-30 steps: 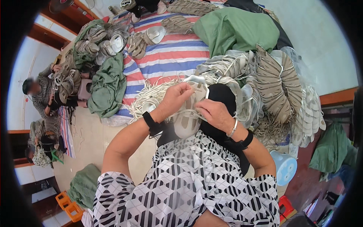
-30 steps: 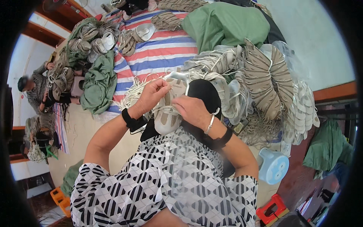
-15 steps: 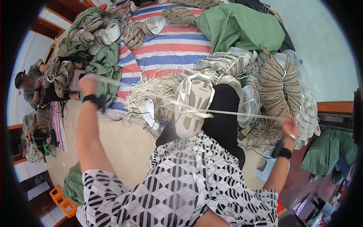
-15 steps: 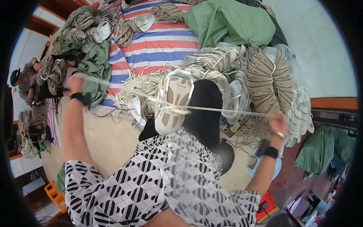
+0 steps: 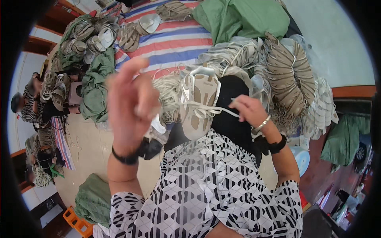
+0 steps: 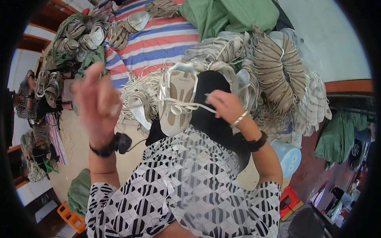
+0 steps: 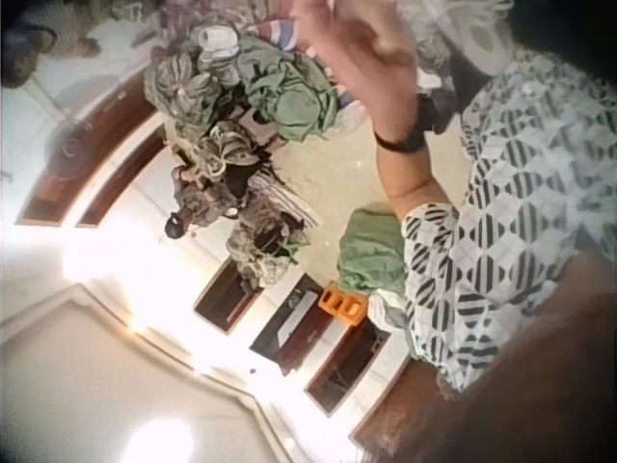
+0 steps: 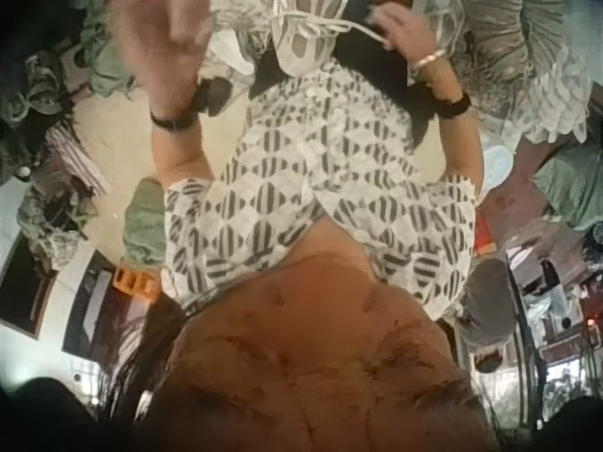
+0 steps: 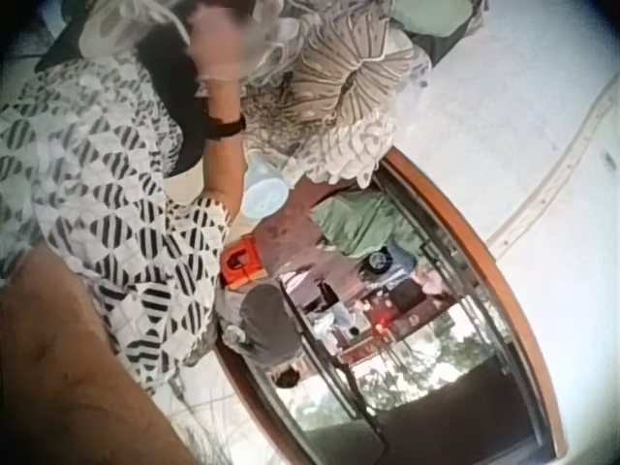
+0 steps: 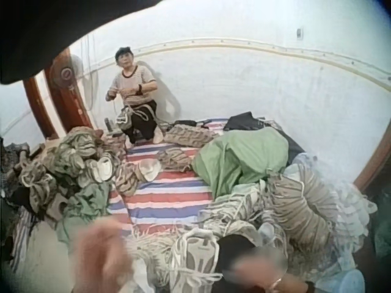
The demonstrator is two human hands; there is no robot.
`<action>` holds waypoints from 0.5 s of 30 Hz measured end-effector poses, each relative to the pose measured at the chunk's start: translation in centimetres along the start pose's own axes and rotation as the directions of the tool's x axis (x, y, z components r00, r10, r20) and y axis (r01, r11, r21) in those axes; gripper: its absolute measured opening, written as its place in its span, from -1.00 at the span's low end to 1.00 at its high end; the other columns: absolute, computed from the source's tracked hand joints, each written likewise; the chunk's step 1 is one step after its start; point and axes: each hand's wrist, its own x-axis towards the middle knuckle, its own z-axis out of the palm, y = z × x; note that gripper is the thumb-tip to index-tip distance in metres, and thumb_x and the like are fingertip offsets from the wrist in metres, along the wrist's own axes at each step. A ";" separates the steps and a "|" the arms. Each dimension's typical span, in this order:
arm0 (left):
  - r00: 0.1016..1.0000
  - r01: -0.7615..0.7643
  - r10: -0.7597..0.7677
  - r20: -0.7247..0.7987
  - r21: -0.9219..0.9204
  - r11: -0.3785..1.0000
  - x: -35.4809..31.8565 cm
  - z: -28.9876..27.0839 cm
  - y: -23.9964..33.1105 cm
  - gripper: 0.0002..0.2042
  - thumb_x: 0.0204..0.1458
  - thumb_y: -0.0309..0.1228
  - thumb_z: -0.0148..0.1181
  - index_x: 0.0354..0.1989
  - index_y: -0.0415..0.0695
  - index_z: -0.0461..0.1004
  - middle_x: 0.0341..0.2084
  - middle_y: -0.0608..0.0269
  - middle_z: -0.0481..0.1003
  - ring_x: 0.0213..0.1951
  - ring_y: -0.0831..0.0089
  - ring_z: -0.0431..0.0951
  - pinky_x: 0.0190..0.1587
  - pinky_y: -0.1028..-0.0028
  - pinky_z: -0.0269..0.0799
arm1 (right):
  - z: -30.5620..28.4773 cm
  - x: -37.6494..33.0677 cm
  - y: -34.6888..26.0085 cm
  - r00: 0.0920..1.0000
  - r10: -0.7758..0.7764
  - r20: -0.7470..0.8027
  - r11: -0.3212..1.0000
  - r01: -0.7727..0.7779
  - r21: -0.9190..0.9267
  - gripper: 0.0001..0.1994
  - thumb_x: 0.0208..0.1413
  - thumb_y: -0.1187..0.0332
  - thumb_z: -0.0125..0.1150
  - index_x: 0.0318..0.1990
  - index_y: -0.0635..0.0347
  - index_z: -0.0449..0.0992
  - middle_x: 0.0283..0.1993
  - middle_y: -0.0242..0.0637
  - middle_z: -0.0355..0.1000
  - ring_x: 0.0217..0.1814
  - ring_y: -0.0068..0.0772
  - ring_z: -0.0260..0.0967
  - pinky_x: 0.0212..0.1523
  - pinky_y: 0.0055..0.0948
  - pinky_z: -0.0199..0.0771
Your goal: The person sits on the floor and threads a white shoelace through the eyelets of a white sneaker. They pull the lace through the holes and adjust the tension repeatedly, working on the shoe held in their lap.
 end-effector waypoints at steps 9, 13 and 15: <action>0.730 -0.660 0.383 0.566 0.438 0.610 -6.1 4.0 0.8 -0.81 0.15 -0.31 0.03 -0.14 -0.10 0.29 -0.60 0.38 0.26 -0.65 0.58 0.18 -0.65 0.56 0.10 | 1.2 0.3 0.0 0.932 0.196 0.306 0.843 -0.319 0.434 -0.82 0.20 0.33 0.00 -0.35 0.24 0.44 -0.50 -0.26 0.46 -0.79 -0.69 0.13 -0.78 -0.69 0.09; 0.664 -0.729 0.417 0.621 0.415 0.545 -6.8 3.9 0.6 -0.80 0.14 -0.29 0.05 -0.16 -0.10 0.30 -0.55 0.35 0.29 -0.62 0.56 0.20 -0.62 0.56 0.12 | -1.3 1.5 1.8 0.972 0.231 -0.050 0.610 -0.104 0.786 -0.85 0.18 0.37 0.00 -0.31 0.24 0.46 -0.49 -0.22 0.47 -0.72 -0.63 0.25 -0.76 -0.66 0.10; 0.628 -0.762 0.439 0.643 0.392 0.516 -6.8 3.5 0.3 -0.79 0.14 -0.28 0.05 -0.16 -0.11 0.30 -0.53 0.34 0.30 -0.60 0.55 0.21 -0.61 0.56 0.14 | -2.1 1.1 3.1 0.920 0.262 -0.292 0.826 -0.058 0.561 -0.83 0.18 0.35 0.01 -0.27 0.24 0.48 -0.50 -0.26 0.47 -0.69 -0.65 0.28 -0.75 -0.67 0.13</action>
